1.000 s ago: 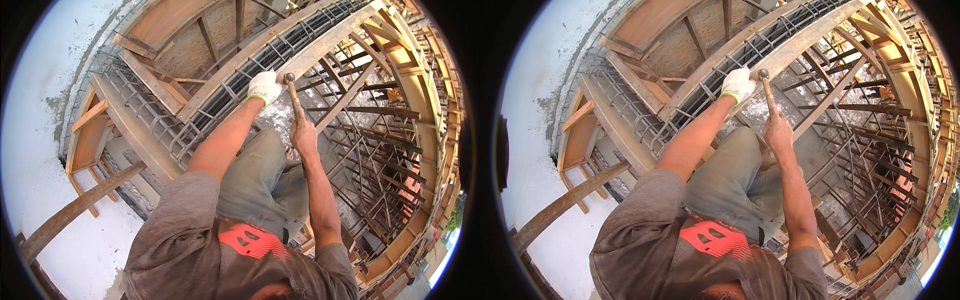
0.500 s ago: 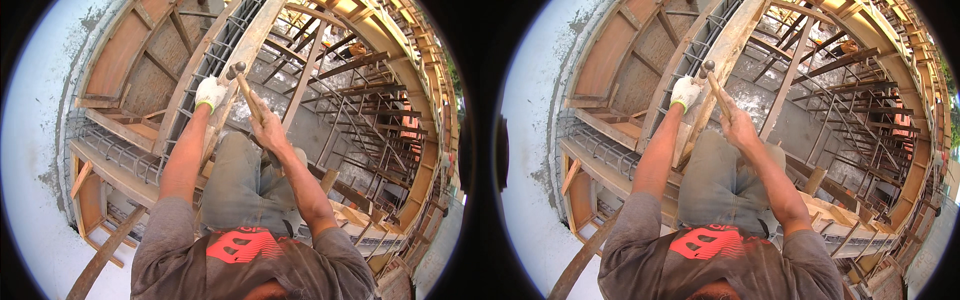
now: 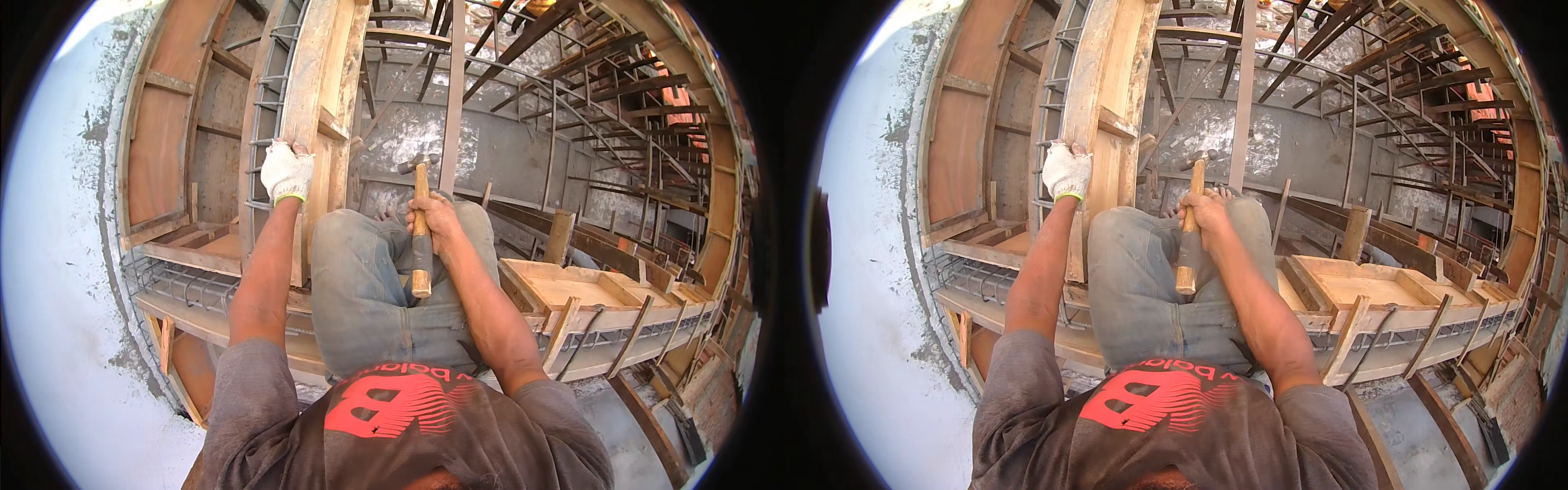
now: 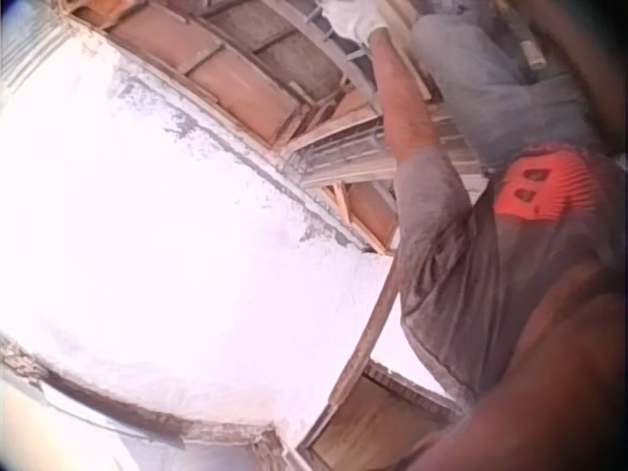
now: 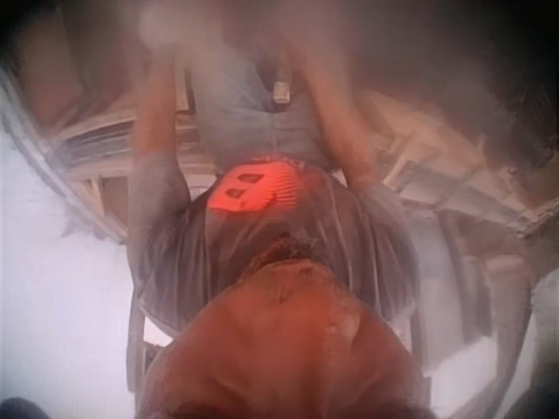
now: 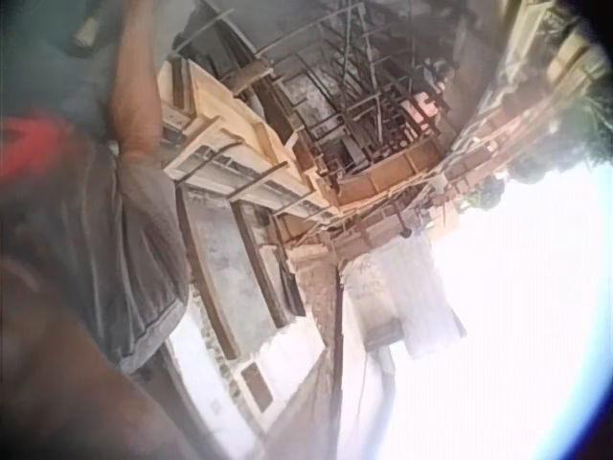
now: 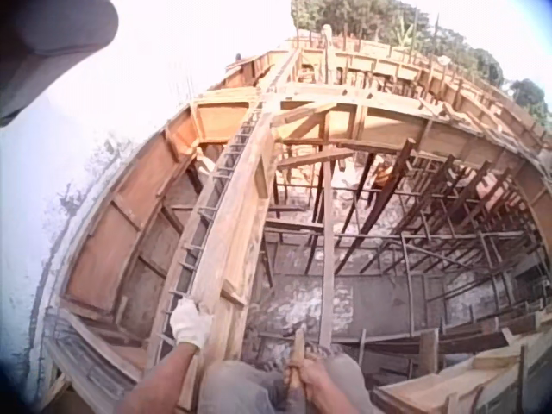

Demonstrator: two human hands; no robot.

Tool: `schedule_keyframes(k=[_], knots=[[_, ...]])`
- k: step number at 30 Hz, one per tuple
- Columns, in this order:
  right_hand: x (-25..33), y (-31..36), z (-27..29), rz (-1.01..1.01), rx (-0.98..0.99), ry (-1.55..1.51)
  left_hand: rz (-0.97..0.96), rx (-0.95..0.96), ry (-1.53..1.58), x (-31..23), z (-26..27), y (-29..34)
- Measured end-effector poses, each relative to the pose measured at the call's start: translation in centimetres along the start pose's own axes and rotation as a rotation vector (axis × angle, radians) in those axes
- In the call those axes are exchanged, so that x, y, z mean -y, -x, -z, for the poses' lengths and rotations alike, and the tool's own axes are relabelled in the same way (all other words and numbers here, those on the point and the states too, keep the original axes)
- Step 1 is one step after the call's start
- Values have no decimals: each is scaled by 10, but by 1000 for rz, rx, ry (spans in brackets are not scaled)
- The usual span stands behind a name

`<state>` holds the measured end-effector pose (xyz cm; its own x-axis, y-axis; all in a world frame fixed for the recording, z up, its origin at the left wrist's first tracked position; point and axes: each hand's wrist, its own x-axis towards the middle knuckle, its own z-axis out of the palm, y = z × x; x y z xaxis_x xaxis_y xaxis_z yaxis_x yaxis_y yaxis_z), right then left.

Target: The person hammers nails into wooden planks on a construction site using a hammer. They are sitting on the scaffolding and repeatedly strike the nails to secure the wood.

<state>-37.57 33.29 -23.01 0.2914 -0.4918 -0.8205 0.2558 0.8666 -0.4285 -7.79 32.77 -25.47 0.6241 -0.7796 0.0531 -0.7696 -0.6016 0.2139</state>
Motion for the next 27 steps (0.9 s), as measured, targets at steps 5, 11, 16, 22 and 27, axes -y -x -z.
schedule_keyframes(k=[5, 11, 16, 22, 27], knots=[[35, -110, -25, -15, -127, 18, 14, 36, -58, -11, 8, 2], [51, -188, -25, -75, -100, 98, -43, 11, -55, -19, 1, 7], [86, -184, -32, -45, 54, -125, -58, -3, -39, -27, 6, 6], [80, -203, -24, -56, 16, -250, -99, -42, -120, -14, 2, 3], [62, -210, -9, -24, -64, 134, -70, 1, -171, -11, 6, 5]])
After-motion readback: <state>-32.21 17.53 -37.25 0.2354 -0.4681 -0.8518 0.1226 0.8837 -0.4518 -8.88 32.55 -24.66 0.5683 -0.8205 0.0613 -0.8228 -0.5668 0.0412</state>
